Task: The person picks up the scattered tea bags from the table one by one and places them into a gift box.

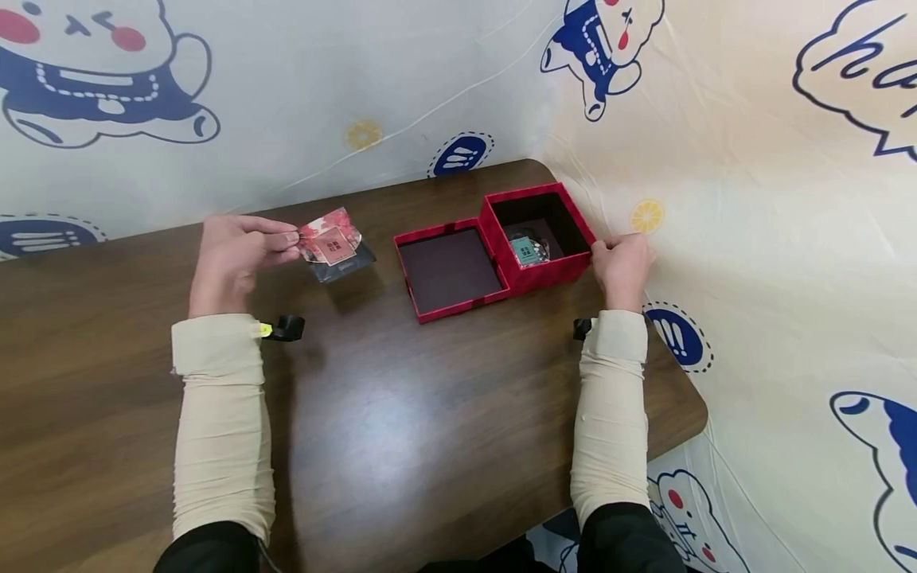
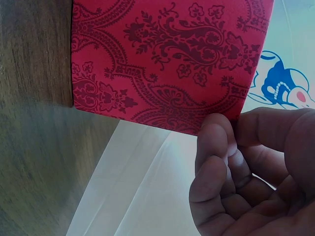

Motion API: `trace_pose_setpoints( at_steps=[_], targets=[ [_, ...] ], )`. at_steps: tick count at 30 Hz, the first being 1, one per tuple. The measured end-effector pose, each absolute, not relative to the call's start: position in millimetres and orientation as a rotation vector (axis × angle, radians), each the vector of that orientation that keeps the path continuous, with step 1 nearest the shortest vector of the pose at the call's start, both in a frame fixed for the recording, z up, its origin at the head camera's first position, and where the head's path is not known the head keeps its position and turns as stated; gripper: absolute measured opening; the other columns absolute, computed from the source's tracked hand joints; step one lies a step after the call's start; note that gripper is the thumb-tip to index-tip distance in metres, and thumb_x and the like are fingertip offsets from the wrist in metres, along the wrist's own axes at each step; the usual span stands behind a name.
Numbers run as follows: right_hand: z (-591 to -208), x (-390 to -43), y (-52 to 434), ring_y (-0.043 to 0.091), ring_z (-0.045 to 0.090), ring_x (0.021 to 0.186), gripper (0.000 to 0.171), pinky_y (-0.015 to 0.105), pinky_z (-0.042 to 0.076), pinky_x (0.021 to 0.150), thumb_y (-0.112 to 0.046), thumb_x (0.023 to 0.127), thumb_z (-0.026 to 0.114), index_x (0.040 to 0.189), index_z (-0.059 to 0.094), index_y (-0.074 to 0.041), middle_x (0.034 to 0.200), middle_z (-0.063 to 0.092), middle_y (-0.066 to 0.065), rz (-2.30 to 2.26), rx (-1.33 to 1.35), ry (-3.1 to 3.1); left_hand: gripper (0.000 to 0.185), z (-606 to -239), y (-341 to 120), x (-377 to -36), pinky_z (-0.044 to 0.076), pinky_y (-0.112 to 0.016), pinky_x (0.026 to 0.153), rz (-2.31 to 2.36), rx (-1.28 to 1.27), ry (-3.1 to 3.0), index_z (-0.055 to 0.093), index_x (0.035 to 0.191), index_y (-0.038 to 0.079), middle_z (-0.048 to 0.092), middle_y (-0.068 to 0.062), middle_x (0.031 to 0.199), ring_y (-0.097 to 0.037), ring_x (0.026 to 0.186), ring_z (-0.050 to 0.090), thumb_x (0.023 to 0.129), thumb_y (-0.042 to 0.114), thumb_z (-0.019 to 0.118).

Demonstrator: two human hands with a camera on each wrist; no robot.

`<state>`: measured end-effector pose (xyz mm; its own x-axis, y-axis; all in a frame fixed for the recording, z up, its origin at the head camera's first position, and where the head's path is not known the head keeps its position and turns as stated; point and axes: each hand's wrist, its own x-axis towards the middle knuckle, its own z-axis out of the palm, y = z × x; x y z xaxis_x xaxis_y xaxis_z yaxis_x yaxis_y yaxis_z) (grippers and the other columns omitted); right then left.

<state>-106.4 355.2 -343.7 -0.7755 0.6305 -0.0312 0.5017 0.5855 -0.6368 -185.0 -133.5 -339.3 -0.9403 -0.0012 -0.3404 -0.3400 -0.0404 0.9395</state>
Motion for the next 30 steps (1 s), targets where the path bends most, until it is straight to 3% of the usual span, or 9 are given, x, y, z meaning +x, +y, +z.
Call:
trace_pose_setpoints(
  at_steps=[10,25,30],
  targets=[
    [-348,-106,352,0.027,0.055,0.086,0.032,0.035,0.043,0.058,-0.016,0.097,0.053,0.090,0.080,-0.001,0.081,0.071,0.016,0.903,-0.910,-2.630,0.009,-344,-106,-188,0.058,-0.025,0.068,2.084,-0.361,1.995,0.079,0.093,0.003,0.071,-0.007,0.086,-0.016,0.066,0.073,0.084,0.002,0.080],
    [-347,-107,353,0.028,0.052,0.099,0.032,0.035,0.043,0.063,-0.016,0.098,0.052,0.090,0.080,0.000,0.082,0.071,0.017,0.904,-0.938,-2.617,0.006,-345,-36,-200,0.059,-0.028,0.061,2.250,-0.249,1.822,0.075,0.086,-0.007,0.068,-0.015,0.082,-0.018,0.059,0.071,0.083,-0.012,0.075],
    [-344,-108,353,0.028,0.051,0.101,0.032,0.035,0.044,0.061,-0.017,0.099,0.052,0.092,0.080,-0.001,0.083,0.071,0.017,0.916,-0.957,-2.619,0.010,-340,-10,-201,0.059,-0.028,0.064,2.196,-0.276,1.814,0.075,0.093,-0.007,0.068,-0.018,0.092,-0.018,0.062,0.071,0.084,-0.009,0.076]
  ],
)
